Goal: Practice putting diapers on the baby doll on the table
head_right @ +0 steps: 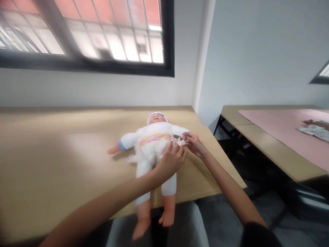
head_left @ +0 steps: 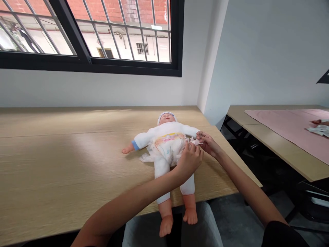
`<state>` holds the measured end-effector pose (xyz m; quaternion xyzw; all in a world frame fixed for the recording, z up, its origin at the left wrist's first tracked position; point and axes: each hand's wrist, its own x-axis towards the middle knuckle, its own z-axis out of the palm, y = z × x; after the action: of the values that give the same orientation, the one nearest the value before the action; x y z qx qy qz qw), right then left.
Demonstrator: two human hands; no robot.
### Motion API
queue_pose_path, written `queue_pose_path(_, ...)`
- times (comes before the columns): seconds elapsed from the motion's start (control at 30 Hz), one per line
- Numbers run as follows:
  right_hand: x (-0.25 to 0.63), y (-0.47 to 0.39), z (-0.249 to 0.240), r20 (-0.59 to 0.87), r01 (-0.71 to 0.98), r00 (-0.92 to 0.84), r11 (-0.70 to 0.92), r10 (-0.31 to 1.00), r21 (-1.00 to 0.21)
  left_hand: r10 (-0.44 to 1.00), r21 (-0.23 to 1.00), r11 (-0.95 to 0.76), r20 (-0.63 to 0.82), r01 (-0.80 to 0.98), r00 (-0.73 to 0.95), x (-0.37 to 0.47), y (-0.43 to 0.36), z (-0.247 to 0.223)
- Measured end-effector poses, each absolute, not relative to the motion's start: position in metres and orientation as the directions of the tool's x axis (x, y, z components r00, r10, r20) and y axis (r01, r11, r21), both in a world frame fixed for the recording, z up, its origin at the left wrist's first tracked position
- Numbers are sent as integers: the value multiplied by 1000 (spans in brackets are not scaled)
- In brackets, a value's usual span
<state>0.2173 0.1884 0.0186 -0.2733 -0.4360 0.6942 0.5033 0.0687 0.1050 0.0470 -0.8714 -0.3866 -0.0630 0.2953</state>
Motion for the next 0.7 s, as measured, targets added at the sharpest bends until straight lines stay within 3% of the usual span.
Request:
queue_pose_path(0.2, 218, 190, 18, 51, -468, -324, -113, 945, -876, 667, -399, -622, 181, 674, 723, 71, 103, 51)
queue_pose_path(0.57, 205, 223, 41, -128, -392, -341, -264, 931, -881, 618, -479, -584, 262, 656, 741, 73, 103, 39)
queue_pose_path(0.7, 188, 217, 48, -72, -366, -270, -172, 960, -915, 608, -468, -596, 268, 652, 748, 74, 103, 39)
